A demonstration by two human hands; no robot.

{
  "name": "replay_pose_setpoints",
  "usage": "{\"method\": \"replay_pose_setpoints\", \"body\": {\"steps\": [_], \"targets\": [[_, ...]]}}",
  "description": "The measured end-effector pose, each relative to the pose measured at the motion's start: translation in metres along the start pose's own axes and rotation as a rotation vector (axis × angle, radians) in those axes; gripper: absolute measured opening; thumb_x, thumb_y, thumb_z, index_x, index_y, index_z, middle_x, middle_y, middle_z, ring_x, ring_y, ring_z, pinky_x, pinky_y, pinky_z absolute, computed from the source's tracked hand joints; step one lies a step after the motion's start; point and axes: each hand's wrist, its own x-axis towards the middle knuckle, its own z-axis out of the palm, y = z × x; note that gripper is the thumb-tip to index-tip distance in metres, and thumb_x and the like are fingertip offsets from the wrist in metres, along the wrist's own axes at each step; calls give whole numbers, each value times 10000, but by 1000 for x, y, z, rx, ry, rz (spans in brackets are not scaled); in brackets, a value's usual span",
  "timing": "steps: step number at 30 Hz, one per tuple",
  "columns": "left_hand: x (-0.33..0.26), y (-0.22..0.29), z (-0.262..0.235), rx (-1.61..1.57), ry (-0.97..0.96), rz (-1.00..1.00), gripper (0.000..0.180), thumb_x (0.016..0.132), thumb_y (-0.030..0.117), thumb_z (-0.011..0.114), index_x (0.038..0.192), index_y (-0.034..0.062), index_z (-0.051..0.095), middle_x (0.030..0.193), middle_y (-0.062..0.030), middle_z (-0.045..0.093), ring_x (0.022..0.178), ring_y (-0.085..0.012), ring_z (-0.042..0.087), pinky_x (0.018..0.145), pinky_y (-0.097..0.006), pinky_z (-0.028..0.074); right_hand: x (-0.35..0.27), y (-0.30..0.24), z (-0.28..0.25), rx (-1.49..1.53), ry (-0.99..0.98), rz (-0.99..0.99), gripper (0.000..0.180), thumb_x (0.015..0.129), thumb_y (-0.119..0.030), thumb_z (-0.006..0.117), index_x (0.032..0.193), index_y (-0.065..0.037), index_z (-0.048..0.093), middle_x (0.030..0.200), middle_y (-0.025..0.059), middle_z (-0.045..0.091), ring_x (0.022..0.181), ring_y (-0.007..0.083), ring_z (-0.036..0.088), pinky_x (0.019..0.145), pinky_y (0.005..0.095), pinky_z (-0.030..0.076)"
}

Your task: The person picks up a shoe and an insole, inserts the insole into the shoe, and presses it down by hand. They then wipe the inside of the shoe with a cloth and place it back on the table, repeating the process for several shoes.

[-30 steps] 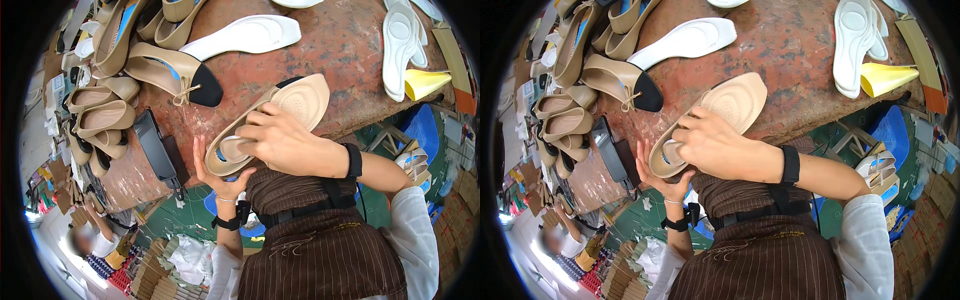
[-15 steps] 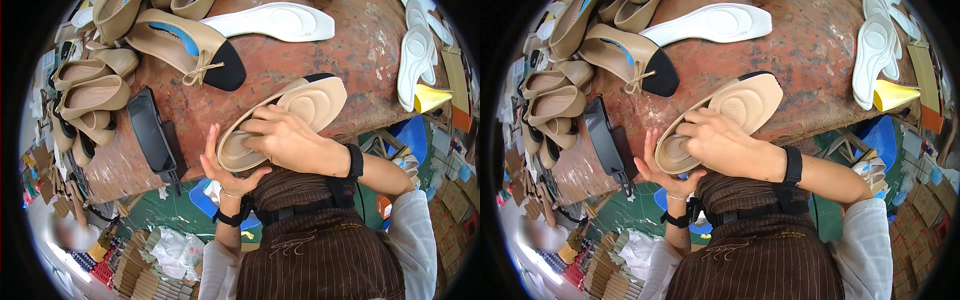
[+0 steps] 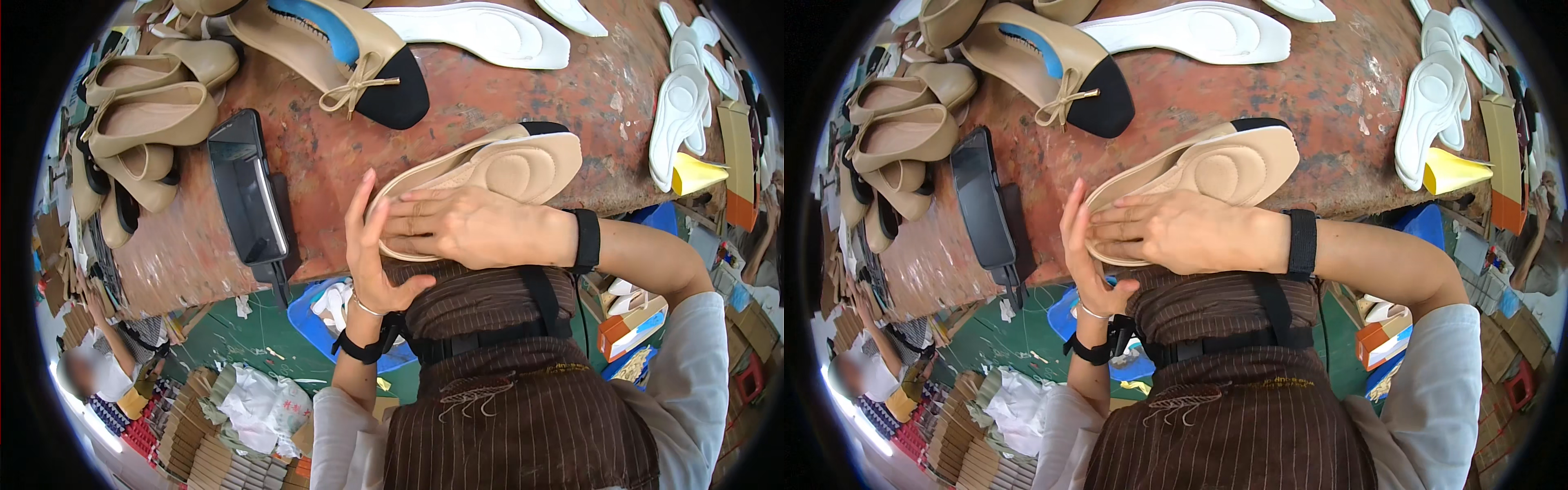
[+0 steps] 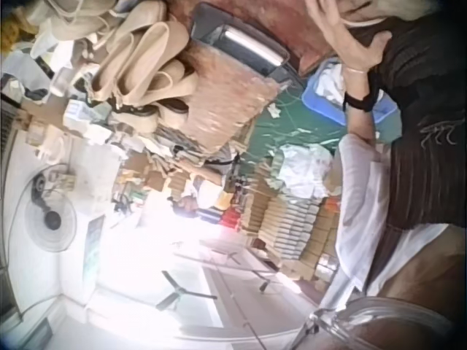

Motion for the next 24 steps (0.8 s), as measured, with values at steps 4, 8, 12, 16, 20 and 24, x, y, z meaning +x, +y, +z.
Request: {"method": "replay_pose_setpoints", "body": {"steps": [4,8,12,16,20,24], "targets": [[3,3,4,37,-30,-27,546,904,430,632,1270,31,557,1454,-329,419,1315,-451,468,1067,-499,400,4,-16,-1,2,-42,150,410,863,-193,570,1239,-57,663,1351,115,610,1295,244,547,1143,384,384],[0,0,11,46,76,-63,275,929,252,544,1070,17,527,1398,-313,473,1246,-430,516,1013,-482,434,-5,-27,0,-258,24,196,319,842,-180,585,1098,-86,750,1317,114,640,1279,229,563,1191,394,297],[-1,4,14,43,142,-53,245,919,236,517,1042,31,461,1400,-298,481,1276,-393,481,1081,-484,338,-21,-33,-9,-417,78,334,291,826,-178,592,1039,-98,774,1278,124,663,1260,224,578,1205,424,268],[2,26,25,112,178,-109,308,873,185,600,1099,21,469,1512,-290,344,1337,-393,416,1088,-468,332,-27,-26,-24,-293,88,345,382,673,-34,650,1038,-73,757,1264,110,665,1270,274,567,1191,545,256],[2,69,46,397,-134,-85,574,742,42,752,1253,-23,499,1564,-295,273,1326,-454,424,1072,-456,369,-21,1,-62,-780,719,712,353,818,-88,671,1170,-58,686,1307,172,610,1106,371,623,1084,576,364],[15,105,62,482,-404,-134,467,747,164,775,1158,7,620,1492,-145,442,912,-333,611,711,-424,547,-15,-7,-103,-96,598,821,325,815,-129,699,1114,-18,641,1217,182,628,1023,344,646,936,438,496]]}}
